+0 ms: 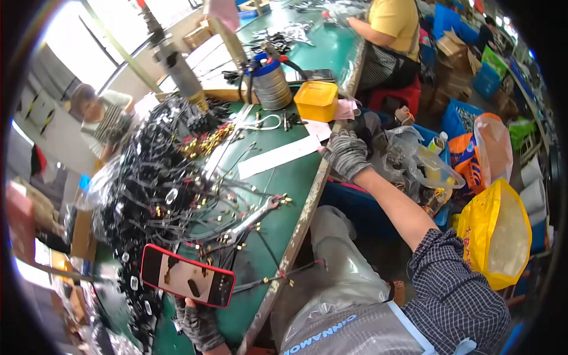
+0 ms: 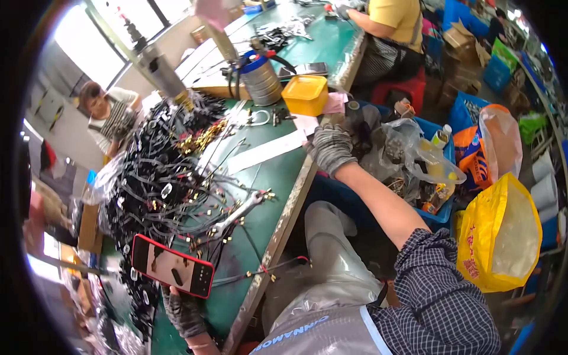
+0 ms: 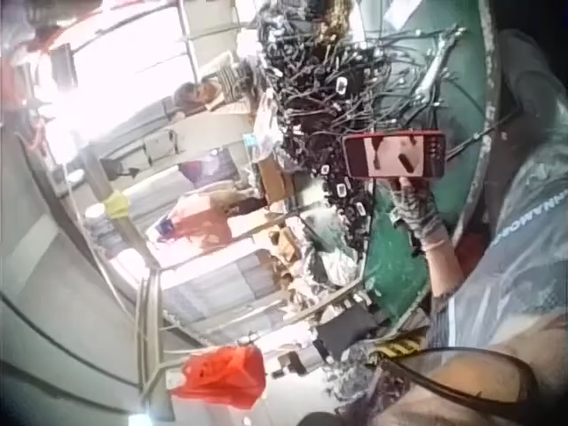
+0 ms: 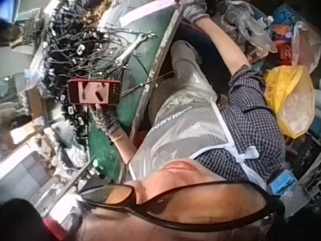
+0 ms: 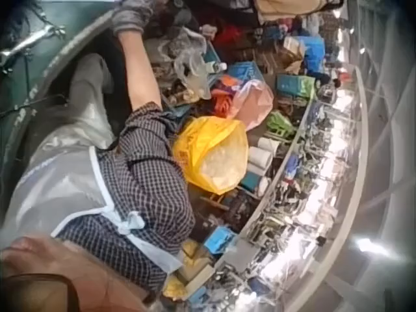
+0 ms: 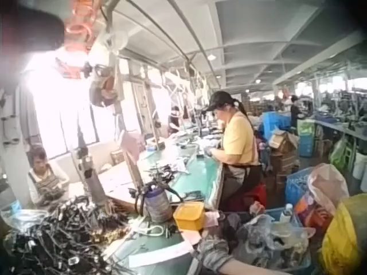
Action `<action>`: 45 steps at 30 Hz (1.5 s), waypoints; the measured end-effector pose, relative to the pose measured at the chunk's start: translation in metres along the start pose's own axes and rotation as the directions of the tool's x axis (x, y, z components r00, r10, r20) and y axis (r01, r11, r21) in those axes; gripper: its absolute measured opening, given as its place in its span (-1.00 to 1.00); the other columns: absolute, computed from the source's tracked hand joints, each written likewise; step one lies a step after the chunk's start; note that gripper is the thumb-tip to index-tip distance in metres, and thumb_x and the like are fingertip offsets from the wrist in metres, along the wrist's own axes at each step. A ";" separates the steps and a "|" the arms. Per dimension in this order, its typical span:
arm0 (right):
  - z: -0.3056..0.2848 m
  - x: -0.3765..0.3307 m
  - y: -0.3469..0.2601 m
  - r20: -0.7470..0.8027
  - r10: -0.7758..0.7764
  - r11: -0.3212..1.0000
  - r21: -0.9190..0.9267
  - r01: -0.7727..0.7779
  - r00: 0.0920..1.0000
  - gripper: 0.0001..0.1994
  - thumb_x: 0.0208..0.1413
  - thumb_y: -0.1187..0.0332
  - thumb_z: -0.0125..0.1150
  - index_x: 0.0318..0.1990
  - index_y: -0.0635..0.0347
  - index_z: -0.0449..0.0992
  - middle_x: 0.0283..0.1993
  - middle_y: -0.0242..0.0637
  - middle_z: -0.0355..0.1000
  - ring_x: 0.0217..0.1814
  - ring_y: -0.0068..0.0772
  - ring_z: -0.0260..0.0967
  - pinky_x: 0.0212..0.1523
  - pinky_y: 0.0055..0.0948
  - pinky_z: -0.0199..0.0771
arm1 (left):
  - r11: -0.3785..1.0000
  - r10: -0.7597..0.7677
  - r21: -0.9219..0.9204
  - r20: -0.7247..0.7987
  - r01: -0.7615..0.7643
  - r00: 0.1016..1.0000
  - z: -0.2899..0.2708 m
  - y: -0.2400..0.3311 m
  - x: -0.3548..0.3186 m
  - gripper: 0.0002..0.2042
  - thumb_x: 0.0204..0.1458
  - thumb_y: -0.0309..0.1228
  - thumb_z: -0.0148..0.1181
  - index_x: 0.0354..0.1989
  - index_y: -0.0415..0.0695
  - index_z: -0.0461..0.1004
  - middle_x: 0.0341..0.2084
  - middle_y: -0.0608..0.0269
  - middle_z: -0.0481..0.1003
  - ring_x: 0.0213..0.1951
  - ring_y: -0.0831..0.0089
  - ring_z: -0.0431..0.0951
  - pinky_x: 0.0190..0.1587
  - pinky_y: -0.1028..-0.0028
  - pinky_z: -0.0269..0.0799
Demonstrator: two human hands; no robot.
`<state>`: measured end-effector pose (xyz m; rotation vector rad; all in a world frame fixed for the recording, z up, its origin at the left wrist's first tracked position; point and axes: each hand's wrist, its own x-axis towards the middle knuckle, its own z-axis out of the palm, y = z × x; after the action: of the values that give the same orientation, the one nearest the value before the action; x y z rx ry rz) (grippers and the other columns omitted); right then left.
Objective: Assembling electronic wire harnesses by connecting cables to components on a production line.
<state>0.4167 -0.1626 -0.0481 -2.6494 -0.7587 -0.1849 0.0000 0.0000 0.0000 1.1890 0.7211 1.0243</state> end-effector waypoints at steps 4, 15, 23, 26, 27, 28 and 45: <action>-0.006 0.005 0.000 -0.050 -0.046 0.994 -0.102 0.041 0.998 -0.61 -0.23 0.00 0.12 -0.42 0.16 0.41 -0.41 -0.12 0.36 -0.34 -0.17 0.31 -0.35 -0.25 0.30 | 0.982 -0.076 0.175 0.028 0.069 0.997 0.065 0.006 0.013 -0.42 -0.10 -0.21 0.14 0.06 -0.24 0.14 -0.05 0.15 0.25 -0.06 0.34 0.30 -0.03 0.37 0.25; -0.061 0.071 0.017 -0.123 -0.132 0.931 0.326 0.166 0.984 -0.78 -0.13 0.19 0.03 -0.44 0.15 0.37 -0.50 -0.14 0.29 -0.41 -0.11 0.27 -0.40 -0.23 0.28 | 0.929 -0.369 0.238 0.505 0.285 0.781 0.268 0.008 0.139 -0.57 -0.10 -0.33 0.09 -0.04 -0.26 0.26 -0.17 0.21 0.36 -0.14 0.39 0.37 -0.10 0.43 0.31; -0.120 0.299 0.155 0.121 0.094 0.780 0.607 -0.149 0.988 -0.80 -0.16 0.24 0.07 -0.47 0.20 0.39 -0.50 -0.13 0.38 -0.42 -0.19 0.36 -0.38 -0.33 0.34 | 0.884 -0.467 0.289 0.514 0.368 0.720 0.413 0.016 0.161 -0.62 -0.06 -0.43 0.03 -0.04 -0.28 0.26 -0.17 0.19 0.38 -0.16 0.44 0.37 -0.08 0.49 0.27; -0.096 0.362 0.211 0.114 0.160 0.811 0.551 -0.197 0.980 -0.78 -0.19 0.22 0.08 -0.48 0.20 0.41 -0.49 -0.11 0.38 -0.40 -0.13 0.35 -0.36 -0.28 0.33 | 0.862 -0.496 0.364 0.466 0.352 0.732 0.452 0.018 0.167 -0.62 -0.05 -0.43 0.02 -0.03 -0.29 0.26 -0.17 0.19 0.38 -0.16 0.46 0.37 -0.09 0.51 0.26; -0.084 0.382 0.224 0.100 0.211 0.846 0.479 -0.233 0.972 -0.77 -0.20 0.22 0.08 -0.48 0.20 0.41 -0.48 -0.09 0.38 -0.39 -0.10 0.35 -0.35 -0.26 0.33 | 0.851 -0.505 0.394 0.435 0.347 0.745 0.463 0.016 0.169 -0.63 -0.05 -0.43 0.02 -0.03 -0.29 0.26 -0.17 0.20 0.37 -0.16 0.47 0.37 -0.09 0.51 0.26; -0.070 0.399 0.241 0.110 0.206 0.846 0.480 -0.234 0.972 -0.77 -0.20 0.22 0.08 -0.48 0.20 0.41 -0.48 -0.09 0.38 -0.39 -0.10 0.35 -0.35 -0.26 0.33 | 0.847 -0.511 0.397 0.426 0.353 0.747 0.474 0.013 0.170 -0.63 -0.05 -0.43 0.02 -0.03 -0.29 0.26 -0.17 0.20 0.37 -0.16 0.47 0.37 -0.09 0.51 0.26; 0.034 0.447 0.299 -0.285 -0.142 0.989 -0.002 0.148 0.948 -0.73 -0.13 0.35 0.00 -0.19 0.00 0.40 -0.35 -0.26 0.31 -0.26 -0.20 0.27 -0.25 -0.27 0.30 | 0.747 -0.656 0.373 0.283 0.550 0.699 0.563 -0.063 0.216 -0.54 -0.10 -0.37 0.09 0.02 -0.25 0.21 -0.14 0.19 0.36 -0.10 0.36 0.36 -0.06 0.39 0.28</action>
<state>0.9546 -0.1678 -0.0742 -2.4733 -0.8500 -0.5828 0.5986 -0.0262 0.0931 1.2061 0.8561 0.1075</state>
